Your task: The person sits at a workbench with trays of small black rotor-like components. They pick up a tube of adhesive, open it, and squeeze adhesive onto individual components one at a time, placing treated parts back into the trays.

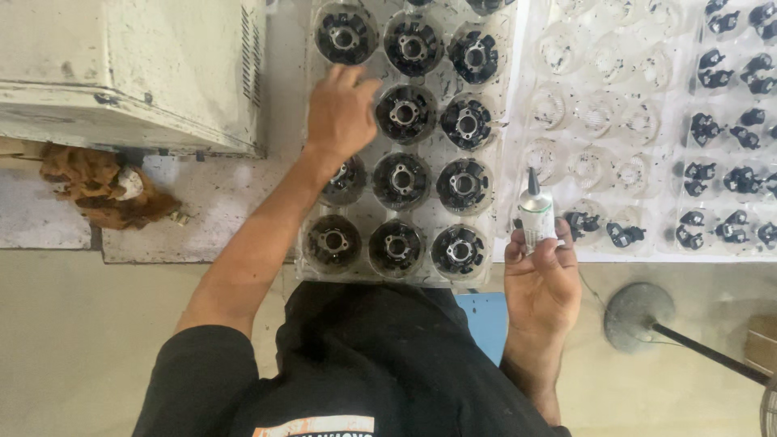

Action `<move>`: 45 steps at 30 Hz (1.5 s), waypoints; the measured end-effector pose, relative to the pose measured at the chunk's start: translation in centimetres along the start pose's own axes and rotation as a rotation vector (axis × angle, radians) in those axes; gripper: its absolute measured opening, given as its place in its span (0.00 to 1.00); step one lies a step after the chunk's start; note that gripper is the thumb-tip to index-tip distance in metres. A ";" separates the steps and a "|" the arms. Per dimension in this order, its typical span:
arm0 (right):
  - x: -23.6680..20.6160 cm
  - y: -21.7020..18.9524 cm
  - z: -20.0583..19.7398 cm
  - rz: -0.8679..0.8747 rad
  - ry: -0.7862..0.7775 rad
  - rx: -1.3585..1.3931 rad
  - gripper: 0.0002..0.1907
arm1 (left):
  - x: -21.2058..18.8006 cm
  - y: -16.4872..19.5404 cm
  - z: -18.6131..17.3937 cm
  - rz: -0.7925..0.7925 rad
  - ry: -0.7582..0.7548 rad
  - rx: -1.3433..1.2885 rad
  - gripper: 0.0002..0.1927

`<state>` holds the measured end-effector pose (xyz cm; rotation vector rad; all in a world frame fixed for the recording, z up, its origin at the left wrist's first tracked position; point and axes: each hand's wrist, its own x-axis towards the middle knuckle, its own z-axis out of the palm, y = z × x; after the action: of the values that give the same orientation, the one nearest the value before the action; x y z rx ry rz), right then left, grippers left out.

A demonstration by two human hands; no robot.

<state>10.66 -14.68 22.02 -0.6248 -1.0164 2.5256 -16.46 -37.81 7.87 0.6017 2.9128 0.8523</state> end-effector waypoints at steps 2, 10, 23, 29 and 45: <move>1.1 -0.2 -1.4 0.023 -0.051 0.019 0.21 | -0.6 3.3 0.7 0.106 -0.089 0.068 0.16; 3.2 0.4 -4.9 0.102 -0.096 0.045 0.18 | 0.0 7.7 4.1 0.065 -0.069 0.330 0.42; -0.6 0.6 -2.2 -0.044 -0.066 -0.051 0.17 | -11.7 10.9 -8.8 -0.289 -0.368 -1.054 0.20; -4.0 2.0 -1.0 -0.207 -0.083 -0.109 0.17 | -12.7 13.7 -15.1 0.302 0.088 -1.629 0.36; -10.0 4.5 4.8 -1.178 -0.093 -0.854 0.12 | -17.7 14.0 -20.4 0.449 0.124 -1.483 0.19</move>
<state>15.88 -25.11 24.58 -0.0025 -1.7860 1.0616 1.71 -44.06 31.43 0.9130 1.3757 2.5813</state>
